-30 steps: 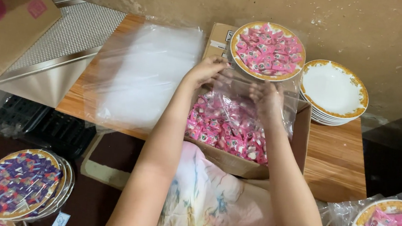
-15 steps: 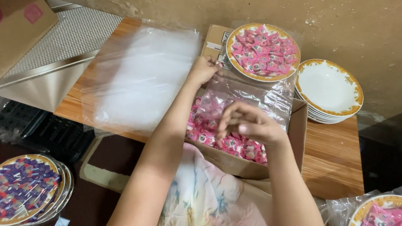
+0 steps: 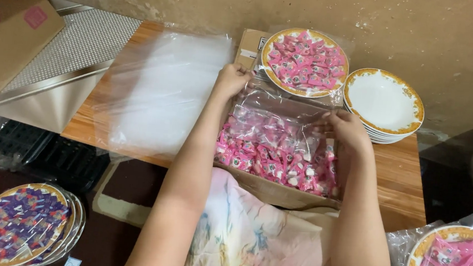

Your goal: Arranging individually wrapped candies on decorative plates and wrapping them in plastic film.

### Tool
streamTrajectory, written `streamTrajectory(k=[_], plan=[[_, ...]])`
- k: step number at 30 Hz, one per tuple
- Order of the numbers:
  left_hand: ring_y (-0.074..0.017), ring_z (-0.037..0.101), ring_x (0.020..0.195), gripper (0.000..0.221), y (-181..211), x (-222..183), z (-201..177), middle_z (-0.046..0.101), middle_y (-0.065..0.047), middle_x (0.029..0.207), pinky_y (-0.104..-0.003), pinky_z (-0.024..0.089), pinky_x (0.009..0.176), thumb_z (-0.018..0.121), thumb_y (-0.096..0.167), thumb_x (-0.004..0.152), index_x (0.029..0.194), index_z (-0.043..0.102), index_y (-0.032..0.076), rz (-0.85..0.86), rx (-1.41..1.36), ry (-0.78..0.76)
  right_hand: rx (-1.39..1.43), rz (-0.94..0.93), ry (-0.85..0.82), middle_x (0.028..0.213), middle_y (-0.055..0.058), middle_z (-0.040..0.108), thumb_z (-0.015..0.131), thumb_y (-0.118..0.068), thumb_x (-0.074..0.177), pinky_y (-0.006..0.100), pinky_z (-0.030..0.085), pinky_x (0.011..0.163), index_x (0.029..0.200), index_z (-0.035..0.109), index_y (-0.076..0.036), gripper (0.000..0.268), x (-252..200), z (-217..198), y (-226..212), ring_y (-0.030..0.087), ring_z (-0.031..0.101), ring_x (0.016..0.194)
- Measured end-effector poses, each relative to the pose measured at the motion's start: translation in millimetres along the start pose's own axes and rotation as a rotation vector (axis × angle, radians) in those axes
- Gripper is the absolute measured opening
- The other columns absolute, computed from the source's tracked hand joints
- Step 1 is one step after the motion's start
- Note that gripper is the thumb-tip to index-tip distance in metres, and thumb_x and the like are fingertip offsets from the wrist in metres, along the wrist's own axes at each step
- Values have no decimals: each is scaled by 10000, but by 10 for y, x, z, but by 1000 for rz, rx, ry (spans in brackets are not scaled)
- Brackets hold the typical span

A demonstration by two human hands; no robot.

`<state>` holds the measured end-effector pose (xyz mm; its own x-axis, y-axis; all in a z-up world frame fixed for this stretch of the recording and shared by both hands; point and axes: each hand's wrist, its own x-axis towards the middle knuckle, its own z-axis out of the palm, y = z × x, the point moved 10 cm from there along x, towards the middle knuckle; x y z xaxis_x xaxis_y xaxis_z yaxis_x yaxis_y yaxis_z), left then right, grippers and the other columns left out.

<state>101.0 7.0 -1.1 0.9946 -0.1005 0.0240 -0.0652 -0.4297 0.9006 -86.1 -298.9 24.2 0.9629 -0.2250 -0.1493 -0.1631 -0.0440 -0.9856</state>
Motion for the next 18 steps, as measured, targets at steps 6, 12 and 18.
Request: streamTrajectory(k=[6, 12, 18], plan=[[-192, 743, 585, 279, 226, 0, -317, 787, -51, 883, -320, 613, 547, 598, 349, 951, 1070, 737, 139, 37, 153, 157, 64, -272, 242, 1036, 200, 596, 732, -184, 1011, 407, 694, 610, 1198, 589, 66, 343, 133, -372, -143, 289, 746, 715], [-246, 721, 468, 500, 374, -244, -27, 712, -300, 1099, -260, 591, 354, 567, 294, 980, 1349, 542, -42, -105, -344, -65, 93, -252, 258, 1038, 223, 598, 715, -318, 1049, 451, 697, 621, 1294, 535, 74, 495, 353, -404, 6, 380, 761, 760], [-411, 756, 903, 559, 295, -288, 165, 519, -369, 1338, -350, 655, 769, 417, 205, 1064, 1479, 301, -151, -191, -657, -170, 108, -166, 242, 1047, 346, 612, 613, -355, 1074, 439, 690, 776, 1316, 385, 207, 653, 261, -238, -64, 454, 748, 845]])
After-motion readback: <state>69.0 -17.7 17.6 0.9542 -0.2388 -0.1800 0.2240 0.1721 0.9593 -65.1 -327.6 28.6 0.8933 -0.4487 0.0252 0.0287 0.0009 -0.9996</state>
